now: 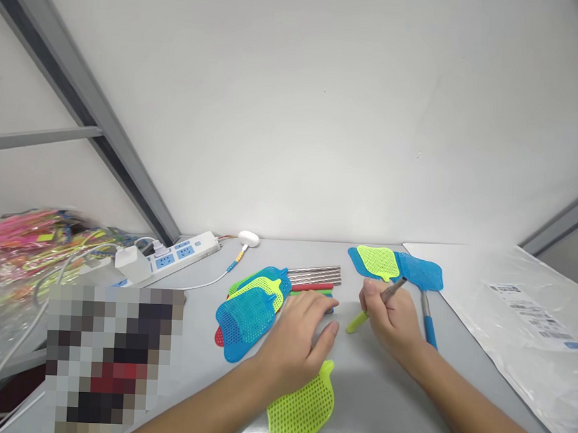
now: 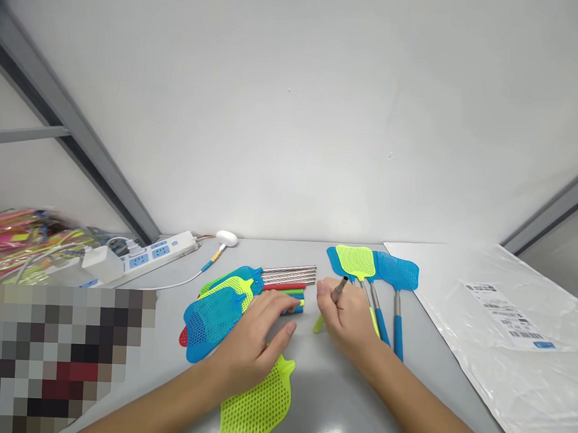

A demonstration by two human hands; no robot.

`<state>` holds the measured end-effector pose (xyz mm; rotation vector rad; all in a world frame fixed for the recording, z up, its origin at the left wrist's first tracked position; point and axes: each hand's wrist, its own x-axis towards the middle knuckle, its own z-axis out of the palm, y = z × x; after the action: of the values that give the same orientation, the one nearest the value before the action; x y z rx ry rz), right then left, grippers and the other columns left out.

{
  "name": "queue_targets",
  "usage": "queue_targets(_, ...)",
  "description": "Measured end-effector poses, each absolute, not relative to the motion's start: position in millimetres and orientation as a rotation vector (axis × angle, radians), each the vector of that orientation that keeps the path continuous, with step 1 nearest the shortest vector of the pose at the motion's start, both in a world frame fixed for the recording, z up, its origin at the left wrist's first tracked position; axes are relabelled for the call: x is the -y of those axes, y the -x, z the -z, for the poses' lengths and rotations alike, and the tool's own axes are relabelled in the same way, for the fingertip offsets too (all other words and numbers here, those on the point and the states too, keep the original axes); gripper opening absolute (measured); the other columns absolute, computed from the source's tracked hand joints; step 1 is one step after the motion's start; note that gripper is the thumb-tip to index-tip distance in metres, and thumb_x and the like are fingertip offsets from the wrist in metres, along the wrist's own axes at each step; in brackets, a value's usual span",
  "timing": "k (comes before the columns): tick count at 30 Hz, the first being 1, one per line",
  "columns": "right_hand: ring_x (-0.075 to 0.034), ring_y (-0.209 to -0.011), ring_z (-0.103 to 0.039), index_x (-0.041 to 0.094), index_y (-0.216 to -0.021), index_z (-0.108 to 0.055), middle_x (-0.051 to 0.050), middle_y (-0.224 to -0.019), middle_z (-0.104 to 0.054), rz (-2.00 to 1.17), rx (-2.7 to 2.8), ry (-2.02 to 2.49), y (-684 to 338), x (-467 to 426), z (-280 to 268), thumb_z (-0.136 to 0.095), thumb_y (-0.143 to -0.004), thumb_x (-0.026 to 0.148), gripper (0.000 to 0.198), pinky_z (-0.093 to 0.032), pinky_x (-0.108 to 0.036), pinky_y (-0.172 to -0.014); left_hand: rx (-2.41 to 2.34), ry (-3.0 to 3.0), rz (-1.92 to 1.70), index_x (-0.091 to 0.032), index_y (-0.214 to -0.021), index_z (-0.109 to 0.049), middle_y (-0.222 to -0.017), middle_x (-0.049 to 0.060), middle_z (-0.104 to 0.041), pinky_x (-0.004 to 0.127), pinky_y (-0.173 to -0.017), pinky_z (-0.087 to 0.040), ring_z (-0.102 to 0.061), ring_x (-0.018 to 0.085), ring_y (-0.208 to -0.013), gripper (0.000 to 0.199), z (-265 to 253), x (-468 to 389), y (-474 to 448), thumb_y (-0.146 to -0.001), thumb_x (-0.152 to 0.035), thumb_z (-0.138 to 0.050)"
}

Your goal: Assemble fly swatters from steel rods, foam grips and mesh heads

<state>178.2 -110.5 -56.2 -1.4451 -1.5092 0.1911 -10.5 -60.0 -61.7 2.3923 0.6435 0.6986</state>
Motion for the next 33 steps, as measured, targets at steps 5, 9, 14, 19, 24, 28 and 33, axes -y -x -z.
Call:
queue_targets(5,-0.014,-0.047,-0.034,0.022,-0.056,-0.034,0.003,-0.05,-0.035,-0.156,1.554,1.512,-184.6,105.3,52.4,-0.033,-0.099,0.036,0.044,-0.023,-0.03,-0.051,-0.566,-2.478,-0.601,-0.019,-0.105,-0.059,-0.095,0.005,-0.061,0.034,-0.081,-0.043,-0.053,0.019,-0.091,0.022,63.8,56.8,9.1,-0.096,-0.024,-0.04)
queue_targets(9,-0.014,-0.051,-0.035,0.023,-0.061,-0.034,0.003,-0.055,-0.036,-0.248,1.546,1.53,-182.9,103.8,53.0,-0.03,-0.099,0.038,0.042,-0.025,-0.03,-0.051,-0.508,-2.562,-0.575,-0.018,-0.087,-0.06,-0.08,0.003,-0.059,0.031,-0.07,-0.04,-0.051,0.017,-0.077,0.02,70.4,57.1,6.6,-0.094,-0.02,-0.041)
queue_targets(14,-0.015,-0.062,-0.046,0.022,-0.067,-0.045,0.0,-0.066,-0.048,-0.403,1.559,1.39,-178.5,103.1,57.4,-0.029,-0.1,0.035,0.038,-0.033,-0.029,-0.059,-0.513,-2.553,-0.584,-0.018,-0.087,-0.059,-0.08,0.003,-0.059,0.029,-0.068,-0.04,-0.052,0.016,-0.076,0.02,72.6,56.8,6.1,-0.093,-0.021,-0.041)
queue_targets(19,-0.015,-0.06,-0.05,0.021,-0.065,-0.052,-0.001,-0.064,-0.054,-0.498,1.465,1.334,-179.4,99.7,65.2,-0.03,-0.1,0.035,0.044,-0.038,-0.028,-0.058,-0.527,-2.551,-0.546,-0.018,-0.084,-0.058,-0.078,0.002,-0.059,0.028,-0.067,-0.039,-0.052,0.015,-0.074,0.02,72.3,54.9,6.0,-0.093,-0.021,-0.04)
queue_targets(24,-0.015,-0.06,-0.055,0.021,-0.063,-0.052,-0.002,-0.062,-0.059,-0.535,1.441,1.304,-179.0,98.3,71.5,-0.031,-0.1,0.037,0.046,-0.041,-0.028,-0.059,-0.536,-2.552,-0.532,-0.018,-0.084,-0.058,-0.08,0.002,-0.06,0.028,-0.068,-0.04,-0.054,0.015,-0.074,0.018,73.0,54.3,5.6,-0.092,-0.02,-0.042)
queue_targets(28,-0.016,-0.06,-0.057,0.021,-0.061,-0.051,-0.002,-0.059,-0.059,-0.543,1.44,1.291,-179.2,98.0,73.6,-0.031,-0.1,0.036,0.046,-0.043,-0.028,-0.06,-0.555,-2.56,-0.528,-0.018,-0.084,-0.058,-0.08,0.002,-0.06,0.027,-0.067,-0.04,-0.053,0.015,-0.074,0.019,71.9,54.4,5.6,-0.092,-0.02,-0.041)
queue_targets(33,-0.016,-0.059,-0.056,0.021,-0.061,-0.052,-0.002,-0.06,-0.06,-0.547,1.462,1.329,-179.0,97.3,75.3,-0.031,-0.1,0.036,0.047,-0.042,-0.028,-0.06,-0.537,-2.563,-0.524,-0.018,-0.083,-0.058,-0.079,0.002,-0.061,0.027,-0.067,-0.04,-0.054,0.014,-0.073,0.018,71.3,53.6,6.2,-0.091,-0.02,-0.042)
